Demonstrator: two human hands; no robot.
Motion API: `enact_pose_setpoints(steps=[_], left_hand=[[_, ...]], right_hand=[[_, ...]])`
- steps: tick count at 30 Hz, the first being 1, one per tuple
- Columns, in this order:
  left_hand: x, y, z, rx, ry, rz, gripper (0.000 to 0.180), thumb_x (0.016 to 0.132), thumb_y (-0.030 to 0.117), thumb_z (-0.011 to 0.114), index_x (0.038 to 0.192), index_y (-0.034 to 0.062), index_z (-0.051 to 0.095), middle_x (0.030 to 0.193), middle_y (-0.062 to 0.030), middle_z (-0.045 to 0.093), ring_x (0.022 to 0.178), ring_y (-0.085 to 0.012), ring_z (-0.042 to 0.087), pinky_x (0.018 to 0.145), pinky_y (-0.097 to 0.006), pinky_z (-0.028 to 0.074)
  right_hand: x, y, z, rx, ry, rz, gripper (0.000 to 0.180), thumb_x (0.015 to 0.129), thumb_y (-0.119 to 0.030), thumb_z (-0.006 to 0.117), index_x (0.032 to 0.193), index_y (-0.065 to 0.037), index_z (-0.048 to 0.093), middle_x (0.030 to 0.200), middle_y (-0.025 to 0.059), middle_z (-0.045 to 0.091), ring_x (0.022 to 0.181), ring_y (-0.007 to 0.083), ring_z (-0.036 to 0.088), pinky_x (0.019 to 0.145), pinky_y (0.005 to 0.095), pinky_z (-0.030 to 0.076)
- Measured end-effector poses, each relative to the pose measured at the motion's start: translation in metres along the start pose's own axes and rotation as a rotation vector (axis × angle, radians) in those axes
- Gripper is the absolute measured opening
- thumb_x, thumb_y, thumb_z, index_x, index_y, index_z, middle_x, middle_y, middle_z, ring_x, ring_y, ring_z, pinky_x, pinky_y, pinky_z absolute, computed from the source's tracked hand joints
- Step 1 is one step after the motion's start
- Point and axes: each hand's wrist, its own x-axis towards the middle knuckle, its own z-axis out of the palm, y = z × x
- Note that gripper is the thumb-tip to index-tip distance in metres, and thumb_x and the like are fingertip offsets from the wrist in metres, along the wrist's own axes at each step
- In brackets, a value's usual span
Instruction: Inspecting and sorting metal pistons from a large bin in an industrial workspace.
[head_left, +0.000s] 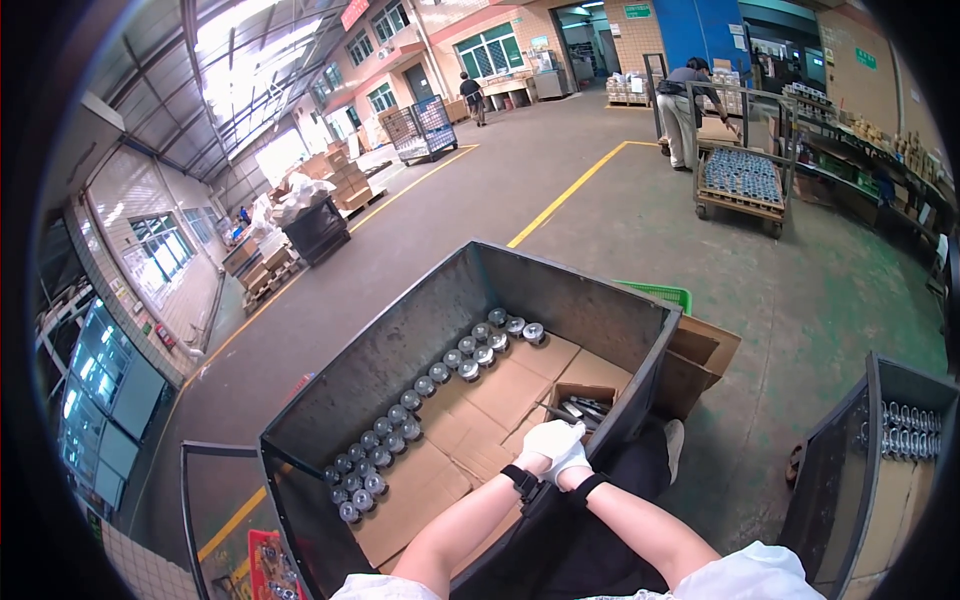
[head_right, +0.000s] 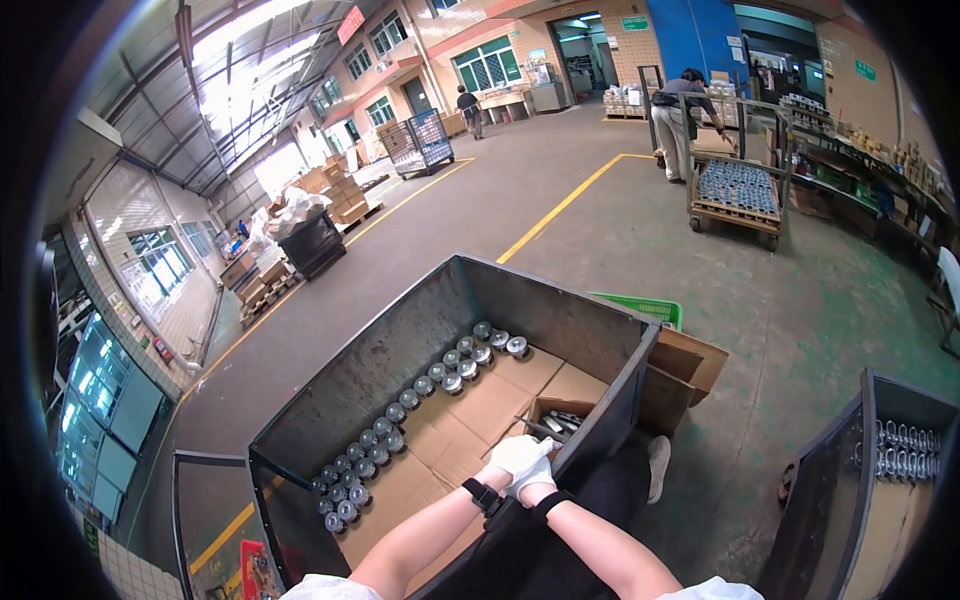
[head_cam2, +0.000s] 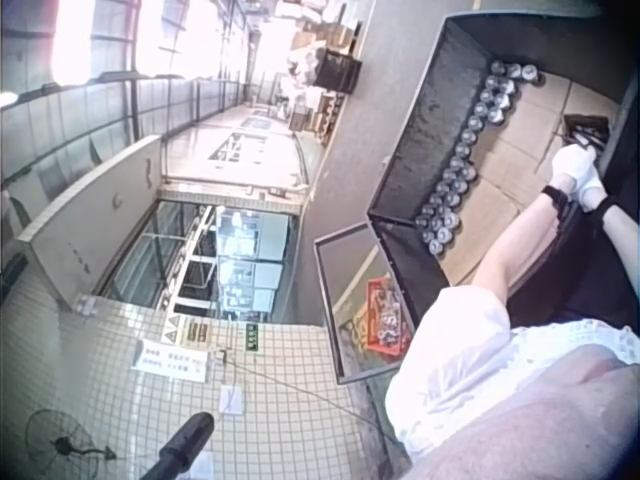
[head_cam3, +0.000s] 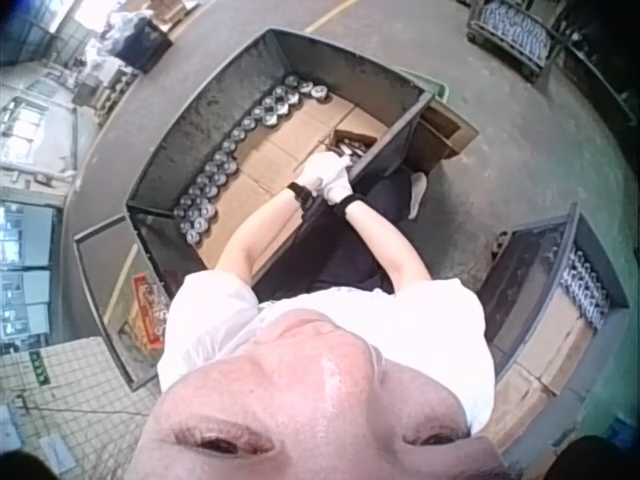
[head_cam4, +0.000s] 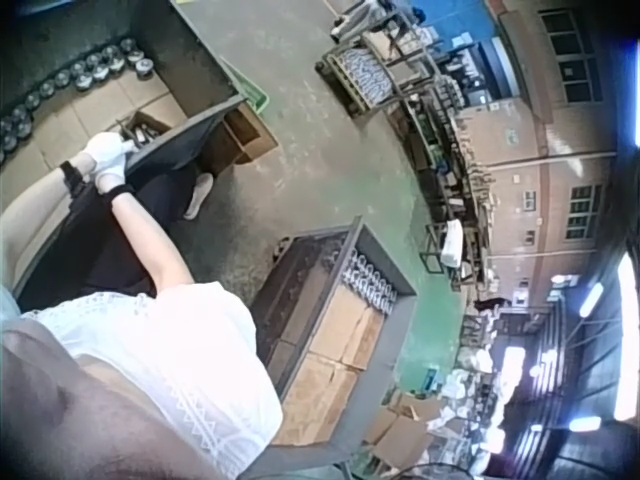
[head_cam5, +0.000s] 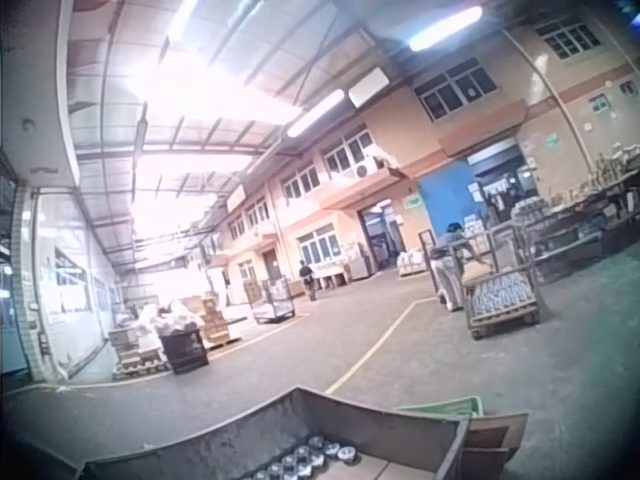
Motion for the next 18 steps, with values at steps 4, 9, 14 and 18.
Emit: enact_pose_setpoints(steps=[4, 9, 14, 18], left_hand=[[-0.003, 0.004, -0.005, -0.017, -0.007, 0.046, 0.062, 0.094, 0.060, 0.044, 0.099, 0.0068, 0.075, 0.106, -0.0187, 0.072, 0.102, -0.0375, 0.066, 0.090, -0.045, 0.049], [-0.002, 0.015, -0.005, -0.027, -0.032, 0.033, 0.062, 0.093, 0.061, 0.045, 0.098, 0.0064, 0.075, 0.106, -0.0189, 0.071, 0.103, -0.0377, 0.065, 0.092, -0.045, 0.049], [-0.006, -0.015, -0.007, -0.025, -0.009, 0.009, 0.063, 0.094, 0.060, 0.044, 0.098, 0.0058, 0.075, 0.106, -0.0195, 0.071, 0.103, -0.0383, 0.065, 0.092, -0.045, 0.048], [0.000, -0.002, -0.002, -0.036, -0.026, 0.018, 0.063, 0.094, 0.060, 0.044, 0.099, 0.0056, 0.075, 0.106, -0.0197, 0.071, 0.103, -0.0386, 0.065, 0.092, -0.045, 0.048]], right_hand=[[-0.013, 0.009, 0.057, 0.332, -0.090, 0.070, 0.010, 0.082, -0.019, 0.064, 0.074, -0.019, 0.068, 0.081, 0.0080, 0.068, 0.082, 0.0254, 0.067, 0.078, 0.0491, 0.048], [-0.019, 0.023, 0.124, 0.733, -0.197, 0.172, 0.010, 0.082, -0.023, 0.059, 0.081, -0.015, 0.065, 0.085, 0.0123, 0.065, 0.086, 0.0288, 0.064, 0.083, 0.0453, 0.046], [-0.005, -0.016, 0.018, 1.937, 0.042, 0.761, 0.015, 0.083, -0.026, 0.057, 0.085, -0.014, 0.064, 0.090, 0.0143, 0.064, 0.090, 0.0308, 0.062, 0.085, 0.0437, 0.044], [-0.008, 0.000, 0.022, 1.932, 0.047, 0.776, 0.015, 0.084, -0.026, 0.055, 0.085, -0.014, 0.064, 0.090, 0.0144, 0.064, 0.091, 0.0312, 0.062, 0.085, 0.0442, 0.044]])
